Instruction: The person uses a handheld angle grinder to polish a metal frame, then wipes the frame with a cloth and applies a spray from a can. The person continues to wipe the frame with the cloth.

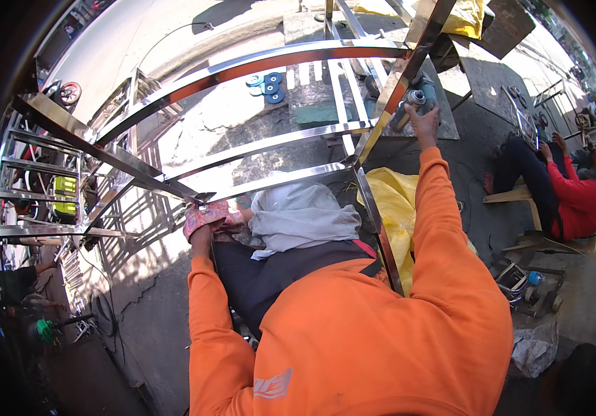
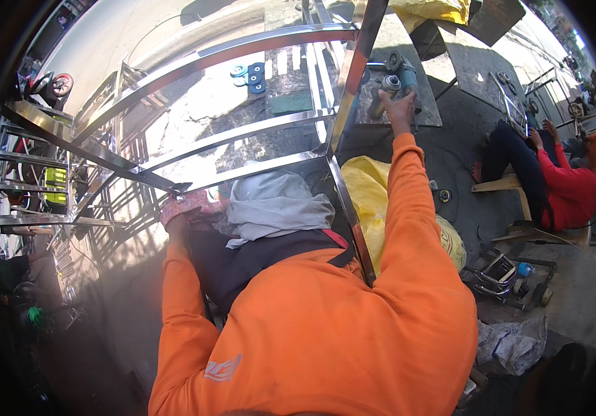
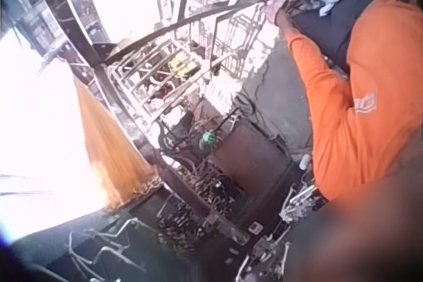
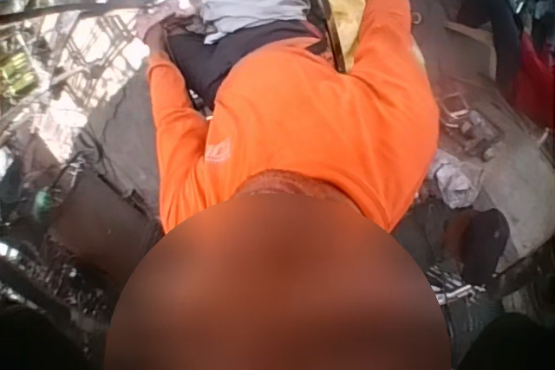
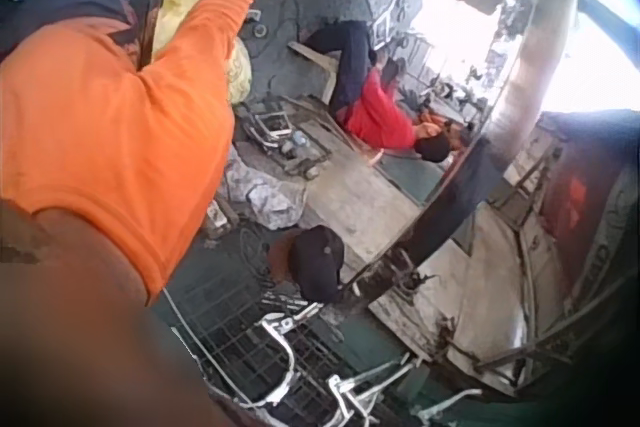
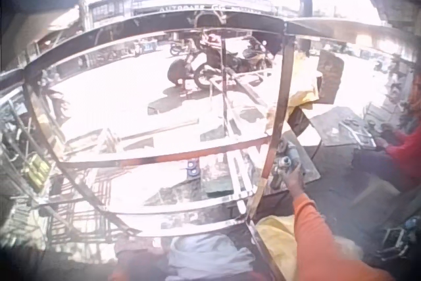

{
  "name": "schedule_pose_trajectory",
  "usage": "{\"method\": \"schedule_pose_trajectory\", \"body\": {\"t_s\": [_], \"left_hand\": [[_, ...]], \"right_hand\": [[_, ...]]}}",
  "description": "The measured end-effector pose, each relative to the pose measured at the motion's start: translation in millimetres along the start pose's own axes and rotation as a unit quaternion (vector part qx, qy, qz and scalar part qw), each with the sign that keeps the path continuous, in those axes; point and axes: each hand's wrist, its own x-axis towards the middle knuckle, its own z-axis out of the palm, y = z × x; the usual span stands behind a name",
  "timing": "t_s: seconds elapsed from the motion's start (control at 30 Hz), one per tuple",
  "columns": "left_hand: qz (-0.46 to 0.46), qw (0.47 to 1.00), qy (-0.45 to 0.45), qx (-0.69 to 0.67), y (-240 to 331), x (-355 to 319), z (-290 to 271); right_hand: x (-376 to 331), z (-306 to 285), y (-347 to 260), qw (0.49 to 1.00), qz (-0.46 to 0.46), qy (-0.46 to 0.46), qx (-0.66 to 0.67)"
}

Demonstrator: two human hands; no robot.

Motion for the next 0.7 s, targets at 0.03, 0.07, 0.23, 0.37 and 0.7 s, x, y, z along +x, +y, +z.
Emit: {"method": "schedule_pose_trajectory", "body": {"t_s": [0.03, 0.07, 0.23, 0.37, 0.7], "left_hand": [[0.006, 1.0, 0.005, 0.009, 1, 2, 1], [0.013, 1.0, 0.009, 0.021, 2, 2, 0], [-0.068, 0.997, -0.008, -0.023, 27, 0, -13], [-0.062, 0.998, -0.03, -0.005, 59, 7, -24], [-0.341, 0.807, -0.142, -0.46, 42, 25, -21]], "right_hand": [[7, 5, -1, 1.0, -0.013, -0.003, 0.017], [11, 10, -4, 0.999, -0.019, -0.006, 0.031], [3, -7, -11, 0.996, -0.06, 0.004, 0.07], [-16, -78, -24, 0.955, -0.052, 0.081, 0.28], [-185, -141, -206, 0.75, 0.033, -0.478, 0.456]]}}
